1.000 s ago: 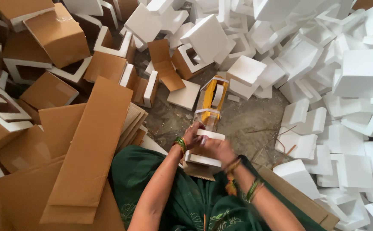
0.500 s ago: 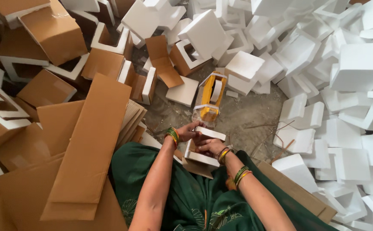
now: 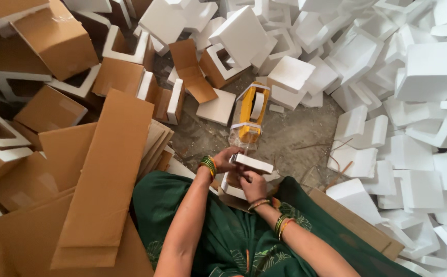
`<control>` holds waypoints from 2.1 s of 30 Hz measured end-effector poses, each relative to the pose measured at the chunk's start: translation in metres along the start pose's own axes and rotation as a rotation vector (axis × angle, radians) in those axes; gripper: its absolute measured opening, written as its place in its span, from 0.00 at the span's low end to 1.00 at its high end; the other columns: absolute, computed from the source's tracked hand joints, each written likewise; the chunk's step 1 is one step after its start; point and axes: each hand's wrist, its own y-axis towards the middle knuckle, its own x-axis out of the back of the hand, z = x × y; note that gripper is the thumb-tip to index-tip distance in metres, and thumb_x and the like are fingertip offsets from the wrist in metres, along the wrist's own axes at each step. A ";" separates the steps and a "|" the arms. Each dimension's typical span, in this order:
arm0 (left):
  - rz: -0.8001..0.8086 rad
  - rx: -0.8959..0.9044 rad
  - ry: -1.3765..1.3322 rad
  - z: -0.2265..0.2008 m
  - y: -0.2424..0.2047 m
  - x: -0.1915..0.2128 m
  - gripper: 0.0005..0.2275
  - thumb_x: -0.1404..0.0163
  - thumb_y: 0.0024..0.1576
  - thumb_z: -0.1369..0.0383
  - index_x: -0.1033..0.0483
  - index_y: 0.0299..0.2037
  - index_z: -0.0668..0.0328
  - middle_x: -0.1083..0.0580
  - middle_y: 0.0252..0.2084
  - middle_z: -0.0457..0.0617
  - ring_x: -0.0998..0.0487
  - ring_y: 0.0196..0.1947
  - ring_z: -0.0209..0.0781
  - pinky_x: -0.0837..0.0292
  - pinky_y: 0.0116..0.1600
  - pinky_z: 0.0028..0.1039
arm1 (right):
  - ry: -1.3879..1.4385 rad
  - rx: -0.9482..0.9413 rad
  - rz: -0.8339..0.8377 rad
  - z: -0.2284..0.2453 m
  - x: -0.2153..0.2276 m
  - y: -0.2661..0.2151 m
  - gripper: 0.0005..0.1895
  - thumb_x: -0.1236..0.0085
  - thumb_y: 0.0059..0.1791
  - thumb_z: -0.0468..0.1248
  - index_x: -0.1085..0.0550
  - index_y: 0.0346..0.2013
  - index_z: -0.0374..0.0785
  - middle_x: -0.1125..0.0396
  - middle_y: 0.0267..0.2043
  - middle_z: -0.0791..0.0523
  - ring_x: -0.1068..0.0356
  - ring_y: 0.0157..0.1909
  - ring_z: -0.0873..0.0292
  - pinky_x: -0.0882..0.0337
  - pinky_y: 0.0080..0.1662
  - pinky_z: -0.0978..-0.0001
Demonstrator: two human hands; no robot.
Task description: The person sits on the floor and assembles small cardboard boxes using white foam inserts. They place the foam pieces into the cardboard, fold the flaps, and secure the boxes with a tape dispenser. The process is repeated for multiple units.
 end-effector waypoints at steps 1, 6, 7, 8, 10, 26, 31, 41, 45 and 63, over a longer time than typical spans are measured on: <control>0.047 0.000 -0.012 0.005 0.000 -0.003 0.21 0.38 0.53 0.67 0.23 0.57 0.60 0.22 0.53 0.57 0.20 0.57 0.52 0.25 0.64 0.33 | 0.132 -0.039 -0.050 0.009 0.006 -0.012 0.11 0.36 0.43 0.41 0.19 0.37 0.39 0.23 0.31 0.52 0.20 0.33 0.56 0.24 0.38 0.64; -0.121 -0.051 -0.114 0.021 -0.001 -0.016 0.25 0.41 0.51 0.71 0.28 0.60 0.59 0.26 0.57 0.58 0.25 0.59 0.51 0.30 0.62 0.34 | 0.035 0.081 -0.073 0.026 0.019 -0.009 0.10 0.36 0.44 0.41 0.18 0.36 0.40 0.23 0.31 0.51 0.22 0.33 0.54 0.25 0.39 0.63; -0.155 -0.039 -0.151 0.022 -0.002 -0.018 0.24 0.41 0.51 0.71 0.28 0.60 0.59 0.26 0.58 0.58 0.25 0.59 0.52 0.30 0.62 0.35 | 0.003 0.155 -0.046 0.021 0.018 -0.007 0.09 0.35 0.44 0.40 0.17 0.35 0.40 0.23 0.32 0.51 0.22 0.34 0.53 0.25 0.39 0.63; -0.160 -0.016 -0.106 0.020 -0.002 -0.017 0.24 0.42 0.52 0.71 0.28 0.61 0.59 0.26 0.58 0.58 0.26 0.60 0.52 0.30 0.62 0.35 | -0.041 0.081 0.009 0.016 0.012 -0.001 0.09 0.35 0.44 0.41 0.17 0.35 0.40 0.23 0.33 0.50 0.22 0.34 0.53 0.25 0.40 0.63; -0.173 0.029 -0.016 0.013 -0.005 -0.016 0.23 0.44 0.54 0.70 0.29 0.63 0.57 0.25 0.59 0.58 0.26 0.61 0.53 0.30 0.63 0.35 | -0.130 -0.065 0.118 0.002 -0.001 0.018 0.10 0.34 0.43 0.42 0.17 0.34 0.39 0.23 0.33 0.49 0.22 0.35 0.52 0.25 0.41 0.63; -0.360 0.014 0.246 0.018 0.005 -0.022 0.23 0.37 0.44 0.69 0.23 0.53 0.54 0.23 0.52 0.57 0.23 0.52 0.59 0.27 0.55 0.41 | -0.020 0.003 -0.013 0.058 0.032 0.009 0.11 0.44 0.51 0.42 0.22 0.40 0.37 0.24 0.36 0.45 0.22 0.42 0.46 0.25 0.46 0.56; -0.317 0.157 0.155 0.000 -0.006 -0.023 0.25 0.33 0.45 0.62 0.23 0.54 0.50 0.23 0.51 0.53 0.21 0.49 0.55 0.24 0.53 0.38 | 0.007 0.327 -0.260 0.019 0.028 0.088 0.14 0.36 0.50 0.44 0.20 0.42 0.36 0.23 0.39 0.50 0.26 0.39 0.52 0.28 0.43 0.61; -0.425 0.015 0.119 -0.013 -0.005 -0.020 0.27 0.33 0.44 0.66 0.25 0.56 0.50 0.22 0.50 0.57 0.21 0.50 0.55 0.25 0.53 0.38 | 0.046 -0.282 0.350 -0.016 0.002 0.149 0.13 0.27 0.41 0.42 0.16 0.33 0.36 0.21 0.33 0.53 0.24 0.32 0.60 0.25 0.38 0.65; -0.403 0.365 -0.066 -0.050 -0.015 -0.026 0.29 0.32 0.43 0.68 0.30 0.56 0.49 0.20 0.47 0.53 0.19 0.49 0.51 0.25 0.53 0.35 | -0.135 -0.262 0.511 -0.020 0.009 0.165 0.16 0.24 0.40 0.44 0.17 0.31 0.34 0.21 0.34 0.54 0.24 0.33 0.61 0.25 0.40 0.65; -0.256 0.097 0.078 -0.022 -0.008 -0.020 0.21 0.33 0.41 0.72 0.18 0.47 0.50 0.23 0.50 0.51 0.24 0.54 0.54 0.28 0.58 0.38 | 0.298 -0.086 -0.287 0.011 0.035 0.153 0.18 0.39 0.49 0.47 0.19 0.35 0.33 0.25 0.26 0.52 0.28 0.31 0.60 0.28 0.35 0.65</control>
